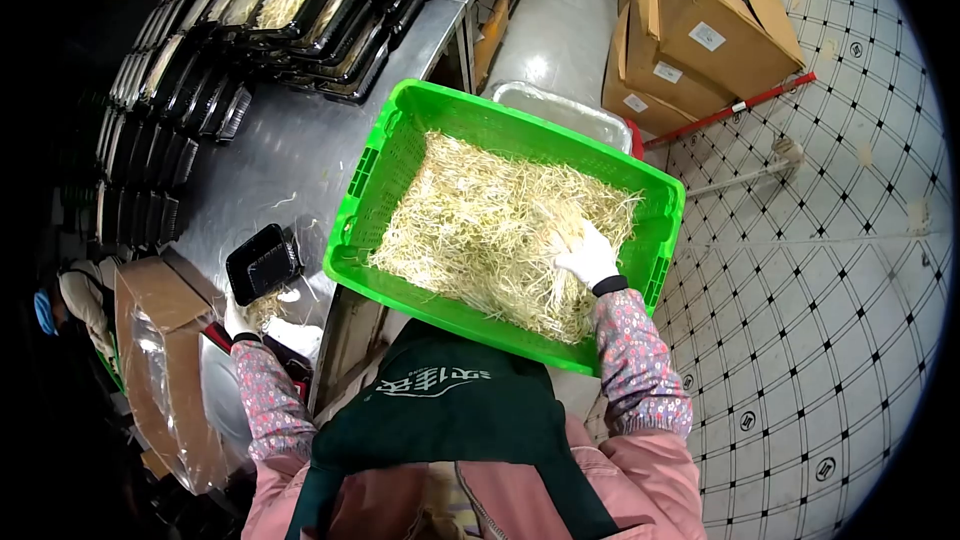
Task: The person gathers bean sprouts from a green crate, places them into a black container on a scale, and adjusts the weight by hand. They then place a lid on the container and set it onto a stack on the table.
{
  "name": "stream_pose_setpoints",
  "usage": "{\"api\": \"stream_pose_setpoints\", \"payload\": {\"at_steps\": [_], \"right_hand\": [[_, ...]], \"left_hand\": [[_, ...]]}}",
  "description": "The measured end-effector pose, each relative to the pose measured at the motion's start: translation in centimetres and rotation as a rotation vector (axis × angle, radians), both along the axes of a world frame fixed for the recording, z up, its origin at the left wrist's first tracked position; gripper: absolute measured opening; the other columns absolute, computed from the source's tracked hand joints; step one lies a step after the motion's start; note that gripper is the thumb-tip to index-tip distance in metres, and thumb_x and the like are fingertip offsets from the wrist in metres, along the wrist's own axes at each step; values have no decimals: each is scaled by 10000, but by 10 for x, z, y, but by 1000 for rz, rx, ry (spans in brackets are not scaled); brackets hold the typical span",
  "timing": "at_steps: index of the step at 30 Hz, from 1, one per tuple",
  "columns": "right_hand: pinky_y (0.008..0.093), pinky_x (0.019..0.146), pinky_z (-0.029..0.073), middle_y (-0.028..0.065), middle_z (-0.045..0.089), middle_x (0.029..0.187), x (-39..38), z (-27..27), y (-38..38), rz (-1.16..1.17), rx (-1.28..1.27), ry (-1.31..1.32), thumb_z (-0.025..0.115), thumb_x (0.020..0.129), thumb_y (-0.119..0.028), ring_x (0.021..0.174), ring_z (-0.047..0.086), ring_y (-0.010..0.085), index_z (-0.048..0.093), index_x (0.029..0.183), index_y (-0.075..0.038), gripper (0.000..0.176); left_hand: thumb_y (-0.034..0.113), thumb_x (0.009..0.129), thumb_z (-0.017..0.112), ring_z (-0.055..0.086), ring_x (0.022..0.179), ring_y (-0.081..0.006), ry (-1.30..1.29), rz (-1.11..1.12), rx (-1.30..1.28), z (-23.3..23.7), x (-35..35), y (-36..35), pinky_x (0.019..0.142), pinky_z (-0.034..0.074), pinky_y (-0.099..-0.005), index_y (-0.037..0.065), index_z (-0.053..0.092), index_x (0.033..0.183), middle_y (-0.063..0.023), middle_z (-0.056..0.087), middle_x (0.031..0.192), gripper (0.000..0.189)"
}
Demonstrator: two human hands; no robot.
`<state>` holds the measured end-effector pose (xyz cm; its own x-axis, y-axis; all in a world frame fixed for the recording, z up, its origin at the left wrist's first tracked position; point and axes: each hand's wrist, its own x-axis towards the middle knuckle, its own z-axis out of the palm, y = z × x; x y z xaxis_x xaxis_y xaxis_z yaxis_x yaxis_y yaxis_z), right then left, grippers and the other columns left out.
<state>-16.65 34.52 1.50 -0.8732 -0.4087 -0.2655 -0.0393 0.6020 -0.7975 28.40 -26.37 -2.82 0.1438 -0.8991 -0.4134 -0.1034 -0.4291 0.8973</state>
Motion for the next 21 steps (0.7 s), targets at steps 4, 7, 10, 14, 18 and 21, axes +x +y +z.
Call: {"api": "stream_pose_setpoints", "payload": {"at_steps": [4,7,10,14,18,21], "right_hand": [[336,947,506,124,648,1218,-8,-10,1,-110,-204,-192,827,587,-115,1135,620,239,500,1361,-8,847],[343,960,507,85,591,1296,-13,32,-25,-139,-520,-342,786,612,33,1190,585,212,446,1401,4,860],[360,967,511,77,554,1335,-16,85,-81,112,-467,-212,751,623,101,1208,573,206,404,1433,-5,886],[353,952,517,148,627,1243,57,142,-235,436,-494,-37,799,630,-95,1165,613,246,435,1424,-20,877],[407,860,546,211,658,1066,128,182,-333,831,-81,679,732,671,-209,1045,653,305,490,1345,-19,741],[458,742,548,156,653,883,232,196,-426,1000,38,1002,639,704,-119,882,659,323,592,1089,-23,399]], "left_hand": [[264,861,721,602,1033,-290,-39,30,70,-46,3,-23,825,497,-420,67,649,1193,-115,633,1169,392],[126,825,683,604,959,-214,-119,12,-207,-51,-10,-27,852,488,-347,-64,691,988,-139,680,1046,250],[57,796,659,591,906,-223,67,108,-409,-23,-28,-5,879,474,-358,-50,684,952,-107,663,965,190],[-22,909,573,605,1074,-235,63,53,-750,111,-54,42,993,473,-344,-63,576,1220,-163,621,1214,314],[-49,926,494,419,1364,-287,-150,-139,-977,191,-45,79,1166,292,-389,-48,412,1406,-200,419,1477,487],[145,879,594,261,1429,-429,-709,-280,-1215,239,-12,111,1176,191,-527,11,442,1426,-238,320,1533,583]]}}
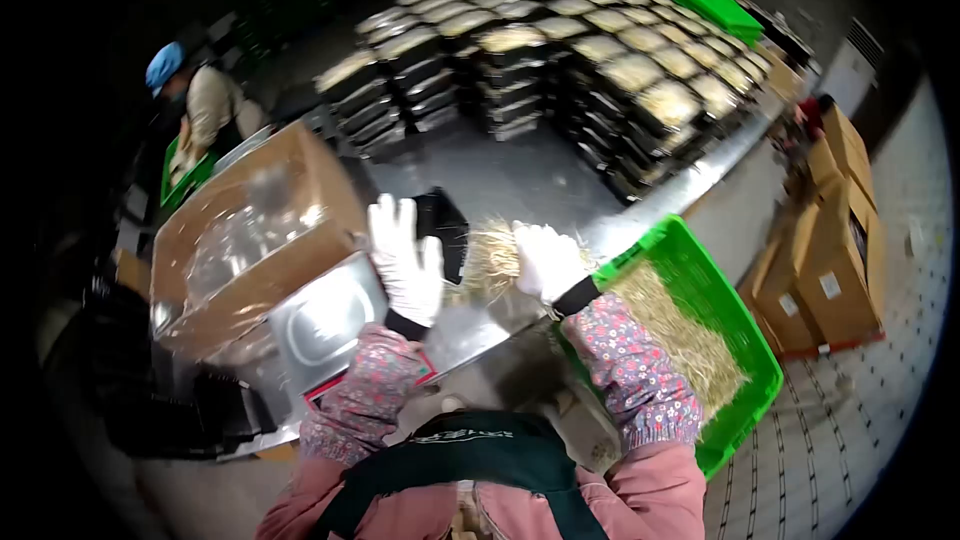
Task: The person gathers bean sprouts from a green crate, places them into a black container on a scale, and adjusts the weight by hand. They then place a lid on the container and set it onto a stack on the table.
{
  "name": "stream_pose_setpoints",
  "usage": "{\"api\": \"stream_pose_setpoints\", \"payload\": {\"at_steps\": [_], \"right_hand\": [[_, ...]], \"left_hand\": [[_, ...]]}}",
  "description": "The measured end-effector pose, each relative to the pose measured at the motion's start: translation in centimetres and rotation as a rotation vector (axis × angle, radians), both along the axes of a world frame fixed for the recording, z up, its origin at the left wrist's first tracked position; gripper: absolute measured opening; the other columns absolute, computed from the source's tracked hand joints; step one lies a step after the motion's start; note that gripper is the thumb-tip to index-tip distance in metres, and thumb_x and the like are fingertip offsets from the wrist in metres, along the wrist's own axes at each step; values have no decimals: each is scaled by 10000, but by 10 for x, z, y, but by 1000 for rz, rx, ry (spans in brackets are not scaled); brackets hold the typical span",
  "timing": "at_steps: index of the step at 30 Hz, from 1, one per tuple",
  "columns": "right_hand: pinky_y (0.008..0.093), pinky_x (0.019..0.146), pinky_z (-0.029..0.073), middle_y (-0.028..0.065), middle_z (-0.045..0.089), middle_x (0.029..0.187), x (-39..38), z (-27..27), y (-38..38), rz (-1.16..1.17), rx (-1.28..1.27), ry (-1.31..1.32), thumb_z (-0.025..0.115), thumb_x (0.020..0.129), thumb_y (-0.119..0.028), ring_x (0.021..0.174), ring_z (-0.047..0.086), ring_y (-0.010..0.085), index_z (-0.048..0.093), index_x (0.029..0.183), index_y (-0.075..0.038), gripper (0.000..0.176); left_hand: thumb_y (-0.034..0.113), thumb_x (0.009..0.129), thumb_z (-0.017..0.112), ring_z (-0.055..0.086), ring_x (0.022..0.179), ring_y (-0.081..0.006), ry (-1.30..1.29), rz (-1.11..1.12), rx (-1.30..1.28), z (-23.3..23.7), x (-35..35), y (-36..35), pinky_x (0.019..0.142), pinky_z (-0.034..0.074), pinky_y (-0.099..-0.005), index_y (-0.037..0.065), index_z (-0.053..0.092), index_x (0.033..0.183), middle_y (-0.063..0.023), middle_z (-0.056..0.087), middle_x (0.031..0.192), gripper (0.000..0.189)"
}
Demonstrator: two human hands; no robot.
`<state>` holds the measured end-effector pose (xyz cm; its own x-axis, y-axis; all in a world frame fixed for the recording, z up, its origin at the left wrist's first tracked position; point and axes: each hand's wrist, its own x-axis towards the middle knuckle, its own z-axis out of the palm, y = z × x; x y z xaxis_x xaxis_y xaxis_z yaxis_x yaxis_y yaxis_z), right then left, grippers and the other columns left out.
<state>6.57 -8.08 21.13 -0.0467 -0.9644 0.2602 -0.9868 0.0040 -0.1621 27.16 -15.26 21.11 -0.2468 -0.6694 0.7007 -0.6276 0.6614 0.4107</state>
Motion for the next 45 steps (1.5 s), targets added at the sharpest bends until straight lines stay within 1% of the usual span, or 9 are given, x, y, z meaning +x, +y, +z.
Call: {"api": "stream_pose_setpoints", "payload": {"at_steps": [3,11,13,16,20,27,34,39,45], "right_hand": [[435,684,550,171,656,878,103,17,-58,239,57,175,632,712,-135,839,658,325,584,1027,24,356],[430,641,528,144,633,837,277,-41,-143,795,-93,0,627,708,-119,811,641,319,596,1014,-16,324],[425,642,521,135,637,839,296,-60,-156,877,-13,28,626,716,-117,818,643,312,598,1010,-25,310],[419,674,506,110,633,884,313,-74,-154,877,10,136,626,730,-116,846,625,298,599,1018,-39,300],[446,764,498,150,630,977,320,-96,-163,835,149,118,712,682,-326,908,609,327,593,1098,-27,526],[431,1119,341,236,464,1382,270,-83,-177,1053,362,-655,833,653,-286,1298,437,402,399,1428,-4,931],[446,1155,299,215,388,1482,201,-28,-184,1017,370,-186,860,651,-270,1393,337,380,452,1429,-87,898],[376,1109,373,154,516,1349,170,-21,-196,964,276,-437,869,645,-200,1295,449,331,461,1420,-83,884],[498,1120,325,211,505,1405,257,-71,-169,965,198,-85,578,890,-409,1323,463,348,449,1402,11,675]], "left_hand": [[185,898,565,224,1434,-469,-209,6,124,4,46,9,1157,231,-550,31,433,1444,-237,283,1556,582],[146,1021,463,436,1339,-293,876,9,684,-104,202,-8,1125,330,-368,9,358,1487,-185,458,1450,496],[188,1016,479,426,1344,-318,737,101,777,-124,233,-11,1127,327,-371,-16,302,1499,-205,447,1451,553],[242,896,602,320,1401,-422,-78,485,432,-126,258,-14,1172,252,-452,-72,279,1482,-275,360,1499,739],[324,903,571,415,1345,-378,-387,228,361,-93,253,-27,1140,278,-483,30,359,1486,-200,392,1511,686],[316,930,534,431,1333,-356,-448,314,394,-95,248,-22,1110,308,-483,56,386,1479,-184,418,1497,626],[217,947,541,421,1346,-376,-129,197,449,-94,266,-21,1122,320,-452,-2,390,1455,-235,433,1463,574],[140,972,533,416,1363,-359,183,332,409,-58,319,-16,1132,333,-375,-39,335,1469,-241,439,1456,564],[126,899,592,532,1235,-348,231,343,379,-86,270,-19,1064,398,-422,1,431,1419,-235,526,1367,558]]}}
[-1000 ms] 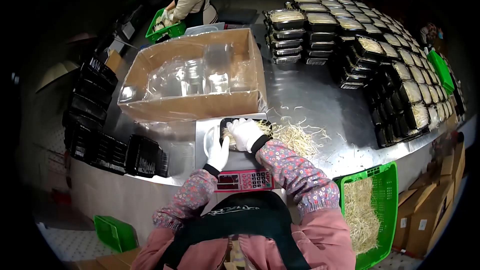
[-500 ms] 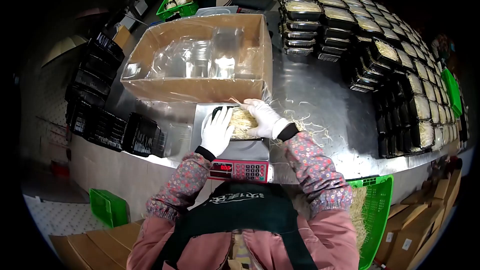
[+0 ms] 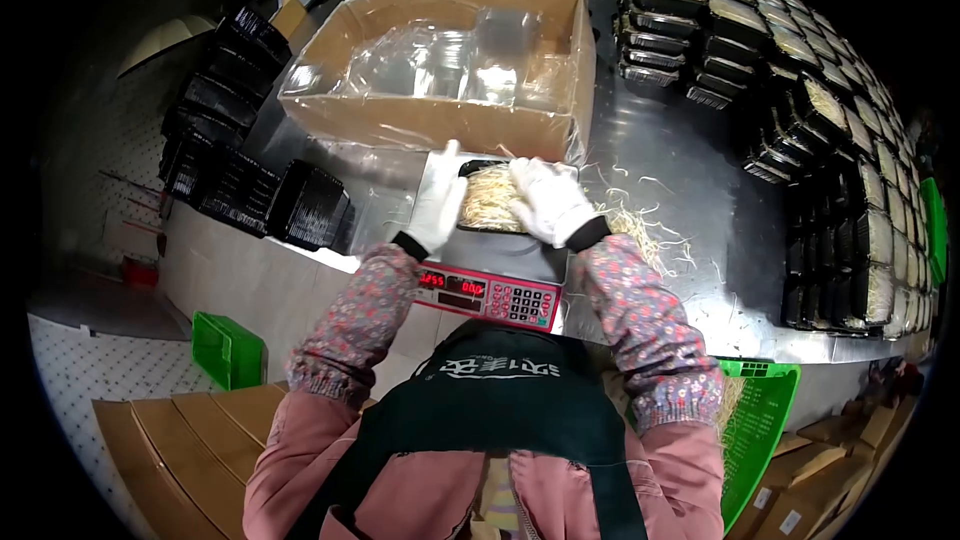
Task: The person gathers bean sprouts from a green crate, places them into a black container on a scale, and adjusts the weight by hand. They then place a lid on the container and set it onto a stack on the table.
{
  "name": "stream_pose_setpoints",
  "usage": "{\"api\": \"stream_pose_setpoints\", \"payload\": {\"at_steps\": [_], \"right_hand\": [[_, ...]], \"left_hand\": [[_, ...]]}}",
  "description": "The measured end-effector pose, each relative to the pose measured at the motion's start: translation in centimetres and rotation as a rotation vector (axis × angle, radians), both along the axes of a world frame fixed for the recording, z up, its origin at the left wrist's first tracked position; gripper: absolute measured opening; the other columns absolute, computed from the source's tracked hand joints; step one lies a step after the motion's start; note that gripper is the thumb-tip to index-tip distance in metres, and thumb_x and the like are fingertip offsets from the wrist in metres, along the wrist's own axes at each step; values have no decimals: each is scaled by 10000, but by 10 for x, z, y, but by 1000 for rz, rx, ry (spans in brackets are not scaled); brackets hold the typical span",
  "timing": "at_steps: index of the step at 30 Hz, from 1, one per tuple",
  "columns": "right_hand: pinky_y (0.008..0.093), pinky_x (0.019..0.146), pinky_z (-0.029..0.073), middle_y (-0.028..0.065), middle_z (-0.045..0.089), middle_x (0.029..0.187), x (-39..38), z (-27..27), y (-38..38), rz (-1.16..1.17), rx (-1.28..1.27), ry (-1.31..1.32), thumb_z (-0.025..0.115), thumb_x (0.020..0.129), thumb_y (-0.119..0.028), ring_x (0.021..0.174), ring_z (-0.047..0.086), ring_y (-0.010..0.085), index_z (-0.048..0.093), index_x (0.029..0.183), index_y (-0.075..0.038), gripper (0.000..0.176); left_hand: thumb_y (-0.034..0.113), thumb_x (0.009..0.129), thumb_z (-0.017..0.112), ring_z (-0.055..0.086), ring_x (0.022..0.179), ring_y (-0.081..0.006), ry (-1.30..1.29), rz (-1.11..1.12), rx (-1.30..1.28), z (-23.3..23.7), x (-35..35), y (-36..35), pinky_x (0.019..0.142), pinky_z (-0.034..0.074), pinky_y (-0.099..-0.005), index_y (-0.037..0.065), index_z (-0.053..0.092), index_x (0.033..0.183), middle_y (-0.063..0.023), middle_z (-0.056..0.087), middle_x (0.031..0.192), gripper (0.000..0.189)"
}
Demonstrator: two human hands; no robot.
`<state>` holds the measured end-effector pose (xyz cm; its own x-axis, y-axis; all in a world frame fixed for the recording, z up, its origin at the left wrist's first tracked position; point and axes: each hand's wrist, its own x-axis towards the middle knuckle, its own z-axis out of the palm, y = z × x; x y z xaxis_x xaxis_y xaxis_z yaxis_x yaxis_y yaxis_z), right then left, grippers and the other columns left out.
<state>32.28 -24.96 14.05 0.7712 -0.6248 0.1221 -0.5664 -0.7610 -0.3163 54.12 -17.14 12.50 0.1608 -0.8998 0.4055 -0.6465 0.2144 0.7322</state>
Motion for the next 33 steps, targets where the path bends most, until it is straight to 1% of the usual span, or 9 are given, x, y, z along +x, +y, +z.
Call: {"api": "stream_pose_setpoints", "payload": {"at_steps": [3,6,9,10,14,16,21,27,33], "right_hand": [[490,1112,338,227,510,1389,34,-10,34,-16,-7,23,576,887,-410,1316,467,353,457,1389,22,672],[489,1094,360,216,513,1380,23,-2,14,69,180,4,634,855,-413,1311,468,351,467,1396,3,703],[463,1072,385,172,526,1368,-8,27,-4,116,-32,195,739,752,-456,1286,461,368,511,1379,-50,781],[485,1004,425,164,560,1278,-20,27,-11,126,-147,151,785,706,-412,1261,457,345,577,1311,-46,737],[429,806,539,152,663,987,-27,9,-20,-30,40,335,798,676,-341,1010,638,313,706,1008,-51,451],[434,717,546,151,679,786,-15,-10,-12,-124,-232,237,719,691,-257,797,680,331,697,774,-83,194],[450,733,543,145,697,814,-28,9,-11,-115,-49,113,682,804,-261,803,677,351,733,847,-109,166],[452,692,547,145,697,795,-37,21,4,-123,-77,132,635,805,-230,759,683,344,725,805,-104,155],[462,704,549,177,684,773,-43,35,6,-153,-76,69,616,801,-198,773,683,368,711,786,-80,152]], "left_hand": [[194,902,557,563,1189,-305,-549,-8,-100,-11,-20,8,1046,392,-456,41,586,1287,-135,622,1280,416],[227,915,532,576,1175,-268,-522,-57,-20,-18,-16,8,1039,391,-470,49,600,1274,-113,639,1257,406],[273,944,493,576,1175,-252,-655,-23,62,-20,-18,6,1006,405,-462,68,605,1273,-96,645,1249,403],[280,950,487,573,1179,-253,-697,-22,80,-21,-19,3,999,410,-459,71,606,1272,-93,644,1250,402],[261,942,499,587,1080,-254,-762,-14,149,-4,-27,-3,972,432,-418,87,632,1207,-86,673,1142,344],[270,942,509,584,1064,-249,-758,2,131,-5,-30,-3,950,442,-410,88,631,1205,-79,666,1127,342],[302,931,536,567,1036,-257,-782,29,43,-17,-25,-1,888,469,-414,92,628,1208,-66,629,1124,360],[281,933,539,568,1074,-239,-682,54,33,-9,-40,6,986,408,-431,104,617,1237,-61,634,1128,361],[278,931,539,551,1145,-258,-643,47,106,-9,-40,4,938,454,-429,122,592,1288,-64,614,1229,393]]}}
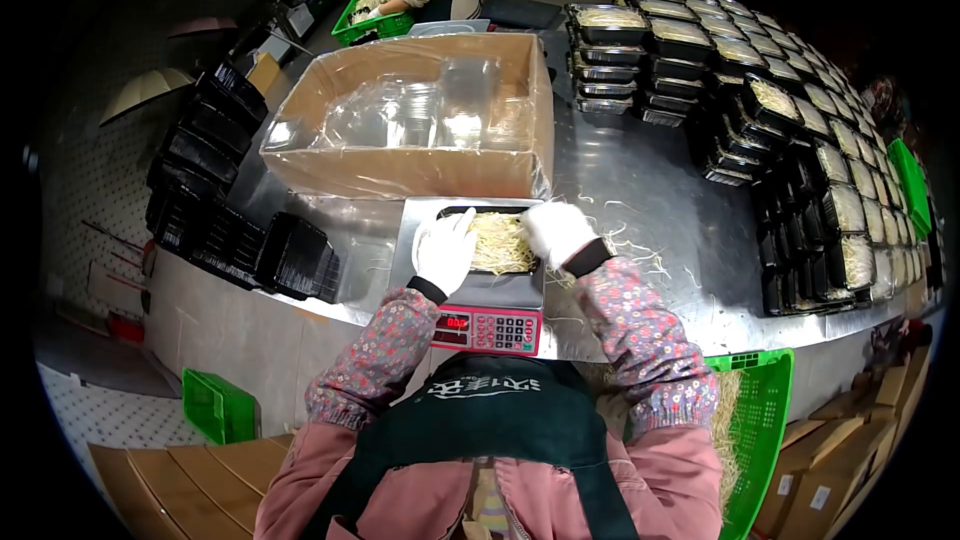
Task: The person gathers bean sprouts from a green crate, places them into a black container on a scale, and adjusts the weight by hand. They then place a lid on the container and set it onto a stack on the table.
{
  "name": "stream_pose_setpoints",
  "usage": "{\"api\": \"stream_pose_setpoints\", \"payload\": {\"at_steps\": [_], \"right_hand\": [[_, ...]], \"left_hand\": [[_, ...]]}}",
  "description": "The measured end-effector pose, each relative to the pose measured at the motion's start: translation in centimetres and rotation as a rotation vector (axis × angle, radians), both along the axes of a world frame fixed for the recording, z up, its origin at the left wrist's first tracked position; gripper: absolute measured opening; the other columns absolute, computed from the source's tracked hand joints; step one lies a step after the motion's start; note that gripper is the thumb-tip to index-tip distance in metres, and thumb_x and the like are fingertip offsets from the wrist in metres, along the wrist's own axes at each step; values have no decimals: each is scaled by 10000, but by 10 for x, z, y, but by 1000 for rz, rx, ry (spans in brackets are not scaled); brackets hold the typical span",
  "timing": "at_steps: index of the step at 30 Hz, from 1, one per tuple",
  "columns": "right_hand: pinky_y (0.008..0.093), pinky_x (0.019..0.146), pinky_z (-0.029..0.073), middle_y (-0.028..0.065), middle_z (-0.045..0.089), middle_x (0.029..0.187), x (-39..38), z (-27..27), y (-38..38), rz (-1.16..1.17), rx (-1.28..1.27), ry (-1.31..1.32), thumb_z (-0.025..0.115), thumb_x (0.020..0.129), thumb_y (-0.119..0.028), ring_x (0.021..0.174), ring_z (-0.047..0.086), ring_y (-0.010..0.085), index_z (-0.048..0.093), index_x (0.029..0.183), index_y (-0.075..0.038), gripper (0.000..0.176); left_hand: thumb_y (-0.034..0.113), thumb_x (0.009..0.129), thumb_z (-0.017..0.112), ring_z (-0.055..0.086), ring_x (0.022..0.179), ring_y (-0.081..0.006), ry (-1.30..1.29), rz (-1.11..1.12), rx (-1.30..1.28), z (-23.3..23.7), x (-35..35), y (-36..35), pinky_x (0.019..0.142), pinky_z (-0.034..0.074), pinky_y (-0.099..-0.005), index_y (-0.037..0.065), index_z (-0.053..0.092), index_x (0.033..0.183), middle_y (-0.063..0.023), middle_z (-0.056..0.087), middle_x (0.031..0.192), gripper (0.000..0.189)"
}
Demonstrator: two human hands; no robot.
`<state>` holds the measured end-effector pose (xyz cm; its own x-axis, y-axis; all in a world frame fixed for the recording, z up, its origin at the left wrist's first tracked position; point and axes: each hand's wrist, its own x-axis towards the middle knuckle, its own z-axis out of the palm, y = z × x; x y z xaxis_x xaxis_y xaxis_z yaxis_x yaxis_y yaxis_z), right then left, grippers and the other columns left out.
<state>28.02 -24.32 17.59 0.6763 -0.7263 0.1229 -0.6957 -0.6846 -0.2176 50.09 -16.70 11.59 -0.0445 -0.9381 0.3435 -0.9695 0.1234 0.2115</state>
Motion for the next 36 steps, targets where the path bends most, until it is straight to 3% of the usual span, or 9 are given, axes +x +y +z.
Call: {"api": "stream_pose_setpoints", "payload": {"at_steps": [7,12,13,16,23,25,28,31,36], "right_hand": [[379,645,515,172,676,749,-92,46,-4,-239,326,-284,684,847,-266,656,662,270,719,859,-18,251],[280,573,480,38,679,707,-134,-52,-3,-484,570,-655,733,860,-137,601,584,97,712,841,20,159],[294,577,488,54,691,708,-144,-84,-6,-485,594,-669,744,852,-166,581,588,122,719,856,5,173],[406,965,497,193,661,1172,-147,-70,1,-337,431,205,851,704,-303,1097,637,311,570,1325,-87,715],[455,1191,249,305,213,1561,-32,13,8,-5,72,-375,905,605,-219,1493,105,408,222,1558,-144,1175],[540,1148,310,315,145,1573,9,17,14,-47,212,-146,943,503,-258,1403,201,578,211,1558,-244,1284],[497,929,510,296,364,1467,18,-10,-8,-16,192,348,881,593,-371,1194,514,484,297,1533,-211,1118],[441,751,550,151,693,842,8,-25,1,24,-6,127,701,759,-241,841,682,330,712,810,-86,163],[448,702,555,165,697,789,5,-24,-7,-38,22,89,580,828,-194,783,695,344,724,787,-89,182]], "left_hand": [[49,977,489,567,1171,-241,829,-197,-164,34,41,9,1042,423,-367,14,536,1344,-144,598,1287,372],[118,1022,465,541,1241,-228,681,-59,-196,33,113,29,1071,405,-313,-38,485,1387,-173,551,1371,397],[119,1022,463,525,1268,-228,1092,32,-59,46,116,35,1074,403,-317,-48,471,1394,-182,536,1393,407],[131,1024,458,479,1324,-236,1185,71,36,35,145,45,1099,379,-320,-62,450,1402,-195,511,1420,424],[175,925,593,303,1426,-364,376,-239,65,45,56,26,1186,204,-429,-21,349,1465,-236,357,1503,623],[312,907,604,324,1409,-364,80,-356,-2,44,17,23,1148,245,-486,23,380,1461,-214,399,1476,663],[370,887,604,368,1367,-377,11,-335,83,4,9,-5,1121,274,-514,56,423,1441,-174,419,1485,662],[389,913,576,399,1350,-387,-4,-301,126,14,2,-9,1121,283,-521,46,436,1432,-171,444,1469,638],[402,922,569,418,1345,-375,11,-279,168,15,-1,-6,1119,311,-488,27,414,1448,-173,461,1458,665]]}}
